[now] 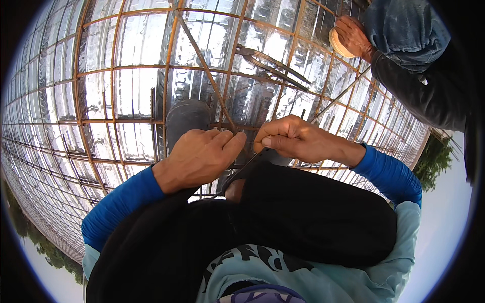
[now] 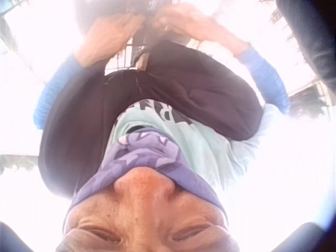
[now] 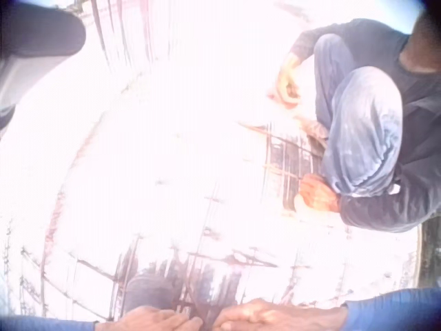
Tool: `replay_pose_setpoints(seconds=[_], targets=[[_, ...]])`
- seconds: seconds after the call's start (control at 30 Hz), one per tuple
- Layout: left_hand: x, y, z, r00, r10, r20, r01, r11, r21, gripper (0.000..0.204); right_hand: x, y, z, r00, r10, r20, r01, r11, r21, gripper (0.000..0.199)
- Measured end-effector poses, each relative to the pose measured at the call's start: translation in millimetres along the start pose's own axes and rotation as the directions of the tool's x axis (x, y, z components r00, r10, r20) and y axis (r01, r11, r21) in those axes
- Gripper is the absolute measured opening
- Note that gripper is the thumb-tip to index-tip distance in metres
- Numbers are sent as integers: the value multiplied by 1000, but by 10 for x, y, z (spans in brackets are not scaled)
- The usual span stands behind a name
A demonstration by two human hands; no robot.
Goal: The person works on a metal scaffolding structure, using pliers to twist and secure wire ties at multiple joints. They repeatedly reach for ties, position them around intersecting bars, and tighten them to stabilize the frame. The work is performed at height with both hands actively manipulating the fasteners.
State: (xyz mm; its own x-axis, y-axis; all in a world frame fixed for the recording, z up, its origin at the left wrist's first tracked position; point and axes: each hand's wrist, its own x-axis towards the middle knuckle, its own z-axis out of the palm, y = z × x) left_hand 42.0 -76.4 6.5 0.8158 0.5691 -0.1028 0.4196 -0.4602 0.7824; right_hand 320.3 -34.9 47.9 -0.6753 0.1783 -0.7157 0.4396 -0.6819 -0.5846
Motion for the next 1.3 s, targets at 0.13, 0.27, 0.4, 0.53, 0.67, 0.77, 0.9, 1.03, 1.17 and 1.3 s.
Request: replay_pose_setpoints(seconds=[0.13,0.27,0.4,0.53,0.67,0.77,0.9,1.03,1.17,1.3], targets=[[30,43,-50,1000,-7,-2,6,998,-70,27,-84,128,103,997,-55,51,37,951,307,32],[39,44,-67,997,-66,29,70,982,-173,28,-47,226,72,997,-32,73,7,949,315,34],[30,-24,87,980,-194,54,201,955,-218,15,14,129,66,943,-284,-173,153,832,-534,25],[140,-96,187,938,-311,151,332,691,-642,17,55,177,144,747,-664,-32,122,185,-975,24],[234,-70,111,896,-286,341,434,391,-812,27,68,275,250,773,-634,-7,90,120,-989,38],[231,-54,237,940,-236,248,334,474,-815,24,3,225,293,884,-462,-75,72,293,-953,25],[290,63,161,988,-149,47,152,859,-489,11,-53,286,349,931,-327,-161,44,539,-841,8],[271,88,133,995,70,65,-59,986,-154,15,-160,356,425,930,-280,-240,149,881,-450,11],[324,120,142,975,204,84,-186,965,-187,23,-213,612,504,899,-365,-241,355,931,-87,21],[398,149,173,959,248,137,-216,953,-211,29,-319,698,533,929,-278,-246,288,958,2,25]])
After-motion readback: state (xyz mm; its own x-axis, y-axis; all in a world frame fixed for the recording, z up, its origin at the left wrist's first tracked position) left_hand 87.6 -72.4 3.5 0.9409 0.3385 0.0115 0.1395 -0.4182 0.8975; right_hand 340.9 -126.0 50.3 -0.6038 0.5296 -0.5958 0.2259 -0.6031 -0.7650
